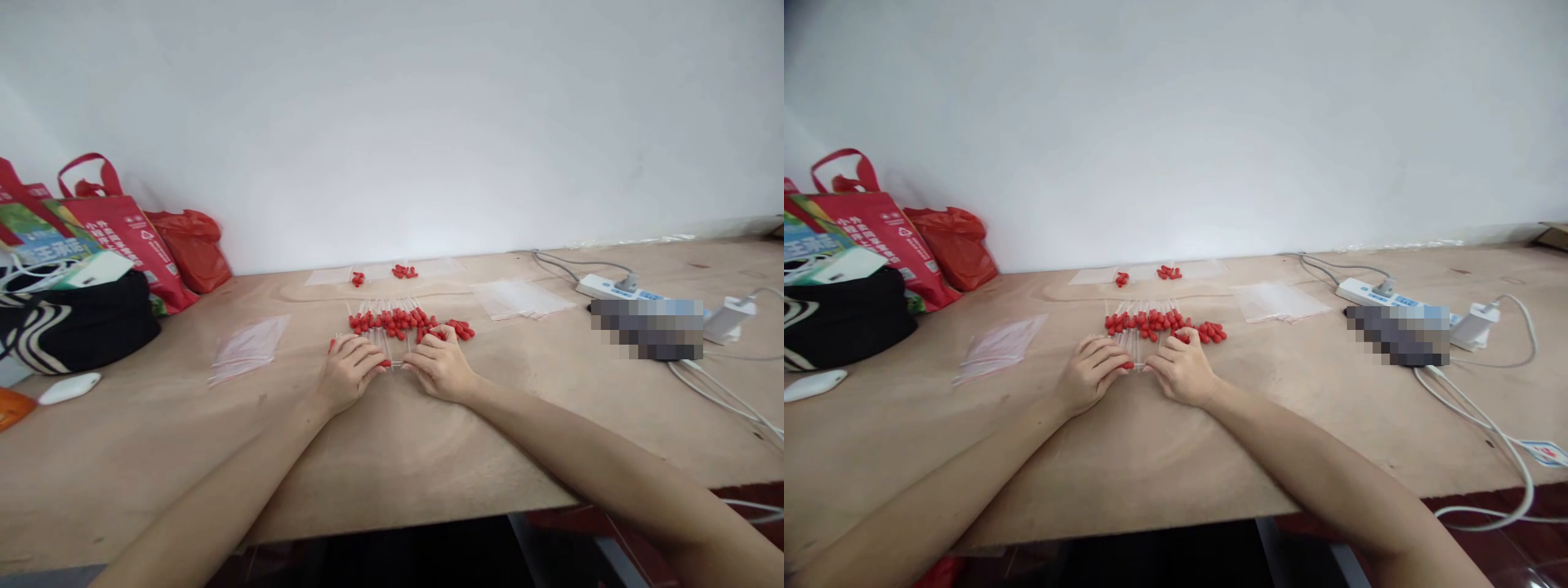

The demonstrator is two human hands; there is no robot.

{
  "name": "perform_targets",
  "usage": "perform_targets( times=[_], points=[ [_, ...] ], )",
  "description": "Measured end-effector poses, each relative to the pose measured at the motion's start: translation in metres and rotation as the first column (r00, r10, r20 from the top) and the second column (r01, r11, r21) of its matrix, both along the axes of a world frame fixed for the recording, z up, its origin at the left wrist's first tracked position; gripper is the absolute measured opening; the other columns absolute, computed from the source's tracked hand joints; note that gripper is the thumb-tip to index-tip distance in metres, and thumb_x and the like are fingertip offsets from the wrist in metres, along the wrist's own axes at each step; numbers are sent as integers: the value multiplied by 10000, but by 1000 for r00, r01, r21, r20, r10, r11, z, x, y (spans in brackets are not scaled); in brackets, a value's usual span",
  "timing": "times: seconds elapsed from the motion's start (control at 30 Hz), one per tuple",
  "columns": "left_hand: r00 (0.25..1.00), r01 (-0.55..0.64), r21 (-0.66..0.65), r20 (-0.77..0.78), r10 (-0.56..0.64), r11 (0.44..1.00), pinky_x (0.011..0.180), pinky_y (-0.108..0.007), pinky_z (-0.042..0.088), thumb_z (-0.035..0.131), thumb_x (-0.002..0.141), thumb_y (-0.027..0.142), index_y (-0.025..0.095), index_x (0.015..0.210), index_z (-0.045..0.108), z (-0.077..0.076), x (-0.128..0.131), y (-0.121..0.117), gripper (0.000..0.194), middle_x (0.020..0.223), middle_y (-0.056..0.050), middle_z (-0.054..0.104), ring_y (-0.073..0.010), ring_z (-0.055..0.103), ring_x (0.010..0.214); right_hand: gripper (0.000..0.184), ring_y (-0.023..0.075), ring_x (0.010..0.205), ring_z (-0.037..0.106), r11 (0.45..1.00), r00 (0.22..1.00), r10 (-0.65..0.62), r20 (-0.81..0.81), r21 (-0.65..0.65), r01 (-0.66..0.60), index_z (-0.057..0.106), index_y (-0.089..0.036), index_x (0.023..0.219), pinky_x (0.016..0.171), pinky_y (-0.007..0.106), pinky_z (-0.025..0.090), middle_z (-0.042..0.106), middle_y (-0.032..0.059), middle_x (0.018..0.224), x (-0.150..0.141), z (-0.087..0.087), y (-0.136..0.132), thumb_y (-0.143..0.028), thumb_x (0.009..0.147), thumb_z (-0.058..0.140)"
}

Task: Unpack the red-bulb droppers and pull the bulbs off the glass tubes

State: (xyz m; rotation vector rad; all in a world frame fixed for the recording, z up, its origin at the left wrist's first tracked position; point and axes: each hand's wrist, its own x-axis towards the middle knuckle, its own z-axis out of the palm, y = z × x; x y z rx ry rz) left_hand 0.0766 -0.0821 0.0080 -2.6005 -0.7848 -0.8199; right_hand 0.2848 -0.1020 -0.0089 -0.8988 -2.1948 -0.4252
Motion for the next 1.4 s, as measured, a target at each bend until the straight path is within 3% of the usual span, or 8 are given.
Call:
perform_targets(
  times=[0.47,0.67,0.73,0.8,0.87,1.0,1.13,1.4],
  points=[
    [999,32,-28,-5,-32,999,891,-379,306,392,829,192,219,726,606,0,-9,-2,239,764,3,671,-151,571,801,267,111,646,397,999,999,42,-23,-15,-42,623,-194,670,804,333,199,538,-22,531,9,2,-3,-280,835,431],
    [990,-57,-5,129,57,998,783,-327,393,433,834,255,217,795,612,-3,-29,0,187,773,-21,640,-163,555,790,251,108,642,432,994,989,-71,-126,-93,60,645,-206,720,788,329,213,599,-12,594,28,-2,-1,-301,838,445],
    [960,-143,-39,238,148,989,726,-297,423,436,831,293,211,832,623,-4,-31,2,205,787,-43,604,-161,542,769,230,108,636,439,993,986,-85,-142,-92,72,658,-229,780,777,327,216,599,-15,589,26,-4,0,-335,833,461],
    [868,-303,-114,377,323,946,681,-283,441,425,823,317,193,862,629,-4,-35,9,242,773,-56,560,-160,530,730,215,110,635,446,992,982,-109,-152,-80,98,658,-233,842,758,321,222,600,-12,592,22,-5,1,-330,829,467],
    [730,-443,-244,460,505,863,651,-278,450,441,791,318,170,876,626,-5,-42,18,252,754,-52,535,-153,524,676,211,112,637,454,989,978,-139,-155,-73,129,648,-216,894,745,318,225,604,-3,609,17,-6,2,-286,827,460],
    [552,-514,-515,415,724,686,602,-263,453,507,698,316,144,903,586,-6,-55,33,279,700,-21,544,-130,515,570,227,116,652,468,986,973,-157,-167,-80,145,623,-203,943,753,329,215,626,0,655,5,-6,7,-199,787,458],
    [521,-524,-593,345,781,611,583,-256,440,547,646,376,159,824,547,-5,-54,35,280,645,2,551,-132,526,556,203,125,684,468,986,975,-159,-156,-75,149,637,-206,869,742,332,200,626,3,660,-11,-6,15,-206,781,454],
    [586,-522,-644,205,784,559,577,-256,424,514,656,488,179,709,532,0,-48,28,315,614,-5,576,-147,533,577,206,135,709,416,974,978,-206,-31,-101,202,629,-183,735,746,351,175,597,25,648,-31,-6,24,-200,791,432]
  ],
)
